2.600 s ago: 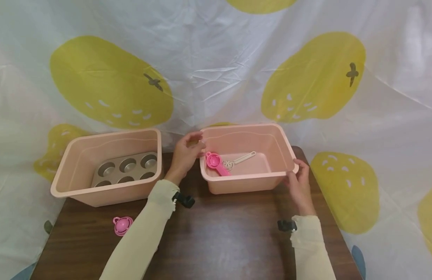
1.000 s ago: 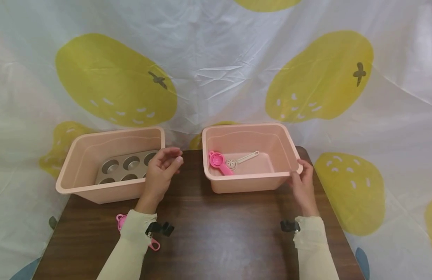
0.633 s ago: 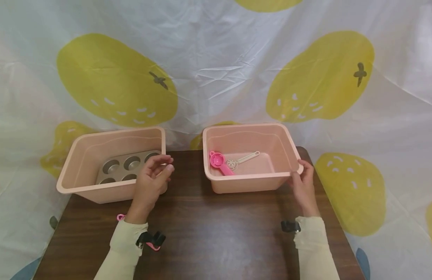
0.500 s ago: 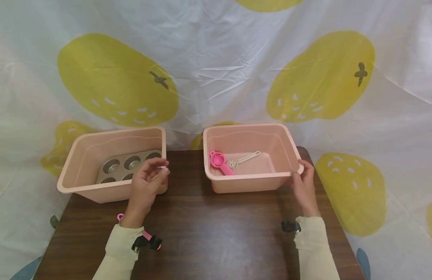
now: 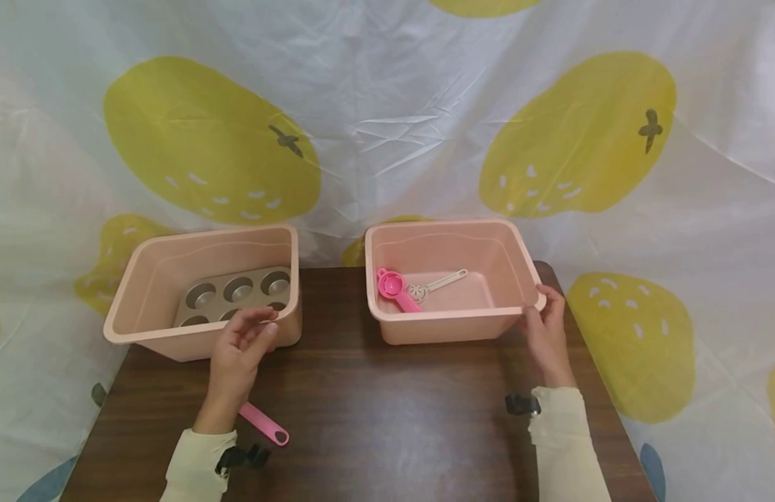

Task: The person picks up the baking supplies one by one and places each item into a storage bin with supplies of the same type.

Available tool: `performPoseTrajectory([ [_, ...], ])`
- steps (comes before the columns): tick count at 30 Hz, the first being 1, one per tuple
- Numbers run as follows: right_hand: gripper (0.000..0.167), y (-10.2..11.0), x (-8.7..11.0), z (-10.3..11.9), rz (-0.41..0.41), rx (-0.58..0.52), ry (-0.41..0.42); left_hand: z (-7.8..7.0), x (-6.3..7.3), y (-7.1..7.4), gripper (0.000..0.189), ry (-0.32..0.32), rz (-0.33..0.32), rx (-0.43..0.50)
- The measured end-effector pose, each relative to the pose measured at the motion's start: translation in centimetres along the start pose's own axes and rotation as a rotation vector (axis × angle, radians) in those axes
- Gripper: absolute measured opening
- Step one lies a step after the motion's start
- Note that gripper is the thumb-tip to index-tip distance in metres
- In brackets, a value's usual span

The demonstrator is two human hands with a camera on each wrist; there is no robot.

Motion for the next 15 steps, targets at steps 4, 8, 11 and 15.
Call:
performPoseTrajectory([
  [4, 0.045, 0.0, -0.1, 0.0, 0.002, -0.003, 0.001, 0.6, 0.8, 1.2, 0.030, 0.010, -0.032, -0.020],
  [8, 0.045, 0.1, -0.1, -0.1, 0.001, -0.006, -0.001, 1.5, 1.6, 2.2, 0.030, 0.024, -0.045, -0.020],
  [11, 0.045, 0.1, -0.1, -0.2, 0.001, -0.004, -0.003, 2.1, 2.3, 3.1, 0.028, 0.039, -0.057, -0.034],
  [15, 0.045, 0.2, -0.1, -0.2, 0.002, 0.007, -0.003, 3.0, 3.1, 4.1, 0.030, 0.063, -0.077, -0.050],
])
Point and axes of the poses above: each hand's wrist, its own x-axis away from the middle knuckle, its own y-axis out of the back of the hand, z = x × y, the point moved 10 cm from there along -x, towards the middle knuckle, and after that the axes turned 6 degrees about z, right-handed, at the moved point
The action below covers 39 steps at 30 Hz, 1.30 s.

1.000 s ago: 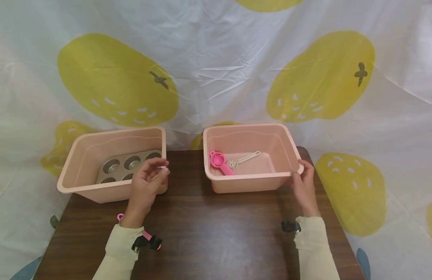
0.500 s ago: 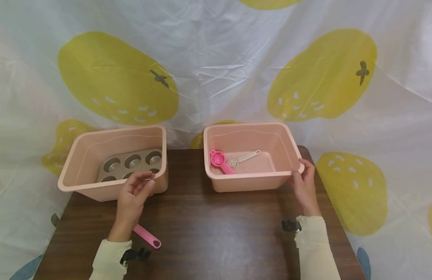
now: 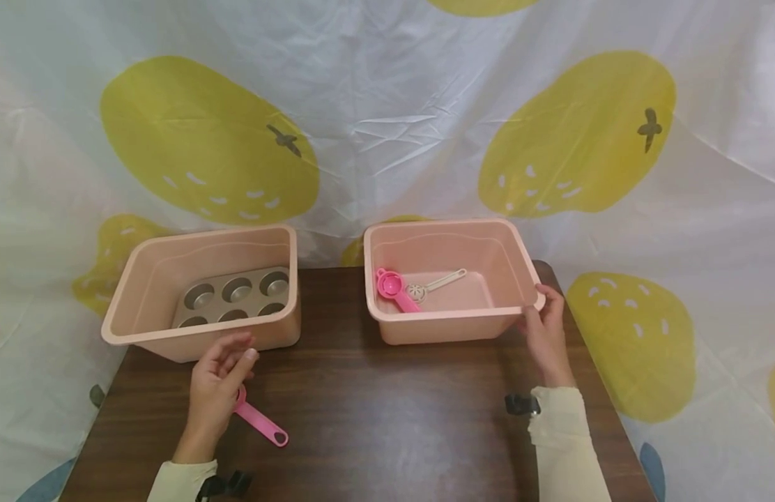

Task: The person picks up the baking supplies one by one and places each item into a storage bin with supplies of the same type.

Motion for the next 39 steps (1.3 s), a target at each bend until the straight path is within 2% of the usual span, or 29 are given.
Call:
performPoseTrajectory([
  [4, 0.044, 0.0, 0.1, 0.0, -0.002, 0.005, 0.002, 1.0, 0.5, 0.9, 0.035, 0.034, -0.018, 0.006],
  [9, 0.044, -0.4, 0.2, 0.2, 0.017, -0.017, 0.020, 2.1, 1.2, 2.5, 0.038, 0.070, -0.078, 0.017],
  [20, 0.043, -0.2, 0.2, 0.1, 0.012, -0.011, 0.014, 4.4, 2.7, 6.0, 0.039, 0.046, -0.219, 0.049],
  [31, 0.045, -0.3, 0.1, 0.1, 0.017, -0.006, 0.008, 6.8, 4.0, 9.3, 0.037, 0.063, -0.322, 0.012],
  [34, 0.045, -0.2, 0.2, 0.1, 0.009, -0.005, 0.007, 7.5, 4.3, 9.8, 0.034, 0.098, -0.333, -0.023],
  [39, 0.046, -0.2, 0.3, 0.3, 0.008, -0.007, 0.010, 8.4, 4.8, 10.4, 0.035, 0.157, -0.345, -0.181],
])
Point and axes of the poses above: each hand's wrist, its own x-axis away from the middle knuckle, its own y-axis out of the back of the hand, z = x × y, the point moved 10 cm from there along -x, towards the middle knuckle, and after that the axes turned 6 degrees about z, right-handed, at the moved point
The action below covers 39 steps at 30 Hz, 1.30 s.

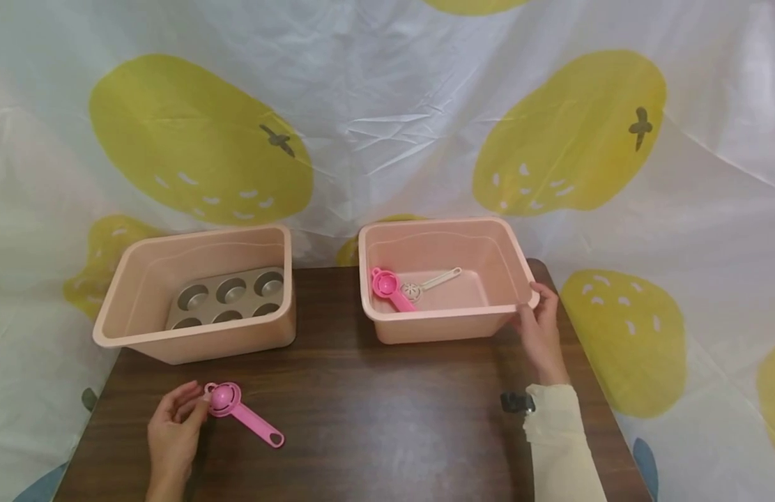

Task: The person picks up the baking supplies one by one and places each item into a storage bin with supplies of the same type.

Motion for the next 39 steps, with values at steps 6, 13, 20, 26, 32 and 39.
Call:
performPoseTrajectory([
  [6, 0.047, -0.1, 0.1, 0.1, 0.002, 0.027, -0.007, 1.2, 0.1, 0.2, 0.039, 0.054, 0.028, -0.240],
  [13, 0.044, -0.2, 0.2, 0.2, 0.000, 0.011, 0.008, 2.1, 0.1, -0.3, 0.047, 0.063, 0.116, -0.361],
  [20, 0.042, -0.2, 0.1, 0.2, 0.007, 0.005, 0.019, 2.4, -0.1, -0.7, 0.056, 0.056, 0.152, -0.471],
  [26, 0.043, -0.2, 0.0, 0.1, 0.010, -0.002, 0.017, 2.1, -0.4, -1.2, 0.061, -0.010, 0.177, -0.580],
  [32, 0.043, -0.1, 0.2, 0.0, -0.001, 0.013, 0.006, 2.3, -0.7, -1.5, 0.061, -0.034, 0.200, -0.625],
  [39, 0.044, 0.0, 0.1, 0.1, -0.005, 0.013, 0.008, 2.6, -0.9, -1.7, 0.057, 0.001, 0.215, -0.638],
])
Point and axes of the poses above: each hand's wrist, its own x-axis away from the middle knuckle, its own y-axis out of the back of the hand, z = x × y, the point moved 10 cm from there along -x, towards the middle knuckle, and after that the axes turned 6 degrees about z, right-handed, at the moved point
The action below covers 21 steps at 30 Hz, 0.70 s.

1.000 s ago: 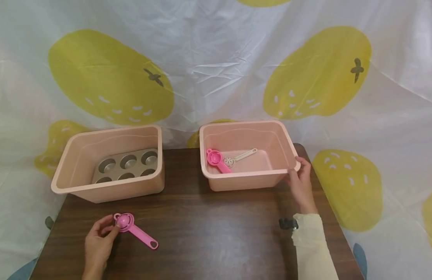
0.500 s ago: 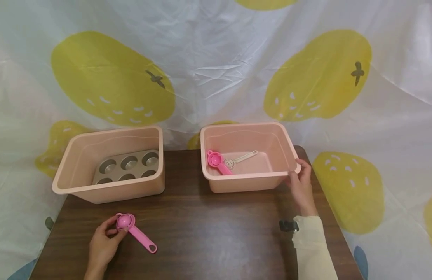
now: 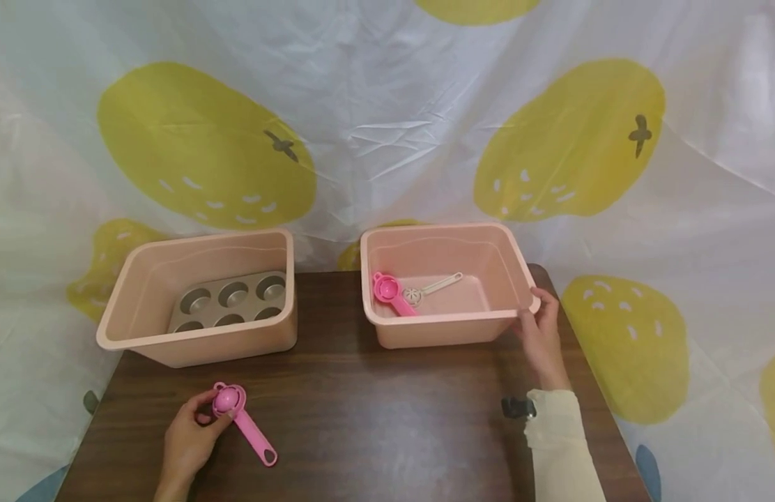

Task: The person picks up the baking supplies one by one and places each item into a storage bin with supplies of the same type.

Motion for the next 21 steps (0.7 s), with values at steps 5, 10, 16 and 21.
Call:
performPoseTrajectory([
  [5, 0.044, 0.0, 0.0, 0.0, 0.002, 0.006, -0.003, -0.3, 0.1, -0.1, 0.062, -0.009, 0.030, 0.005],
  [10, 0.045, -0.1, 0.1, 0.1, 0.008, 0.014, -0.010, -0.7, -0.2, -0.6, 0.066, -0.028, 0.099, -0.045],
  [16, 0.046, -0.1, 0.0, 0.1, 0.018, 0.010, -0.004, -0.8, -0.2, -0.7, 0.059, -0.023, 0.124, -0.044],
  [21, 0.046, -0.1, 0.0, 0.1, 0.021, 0.010, -0.004, -1.1, 0.1, -0.6, 0.053, -0.041, 0.099, -0.030],
])
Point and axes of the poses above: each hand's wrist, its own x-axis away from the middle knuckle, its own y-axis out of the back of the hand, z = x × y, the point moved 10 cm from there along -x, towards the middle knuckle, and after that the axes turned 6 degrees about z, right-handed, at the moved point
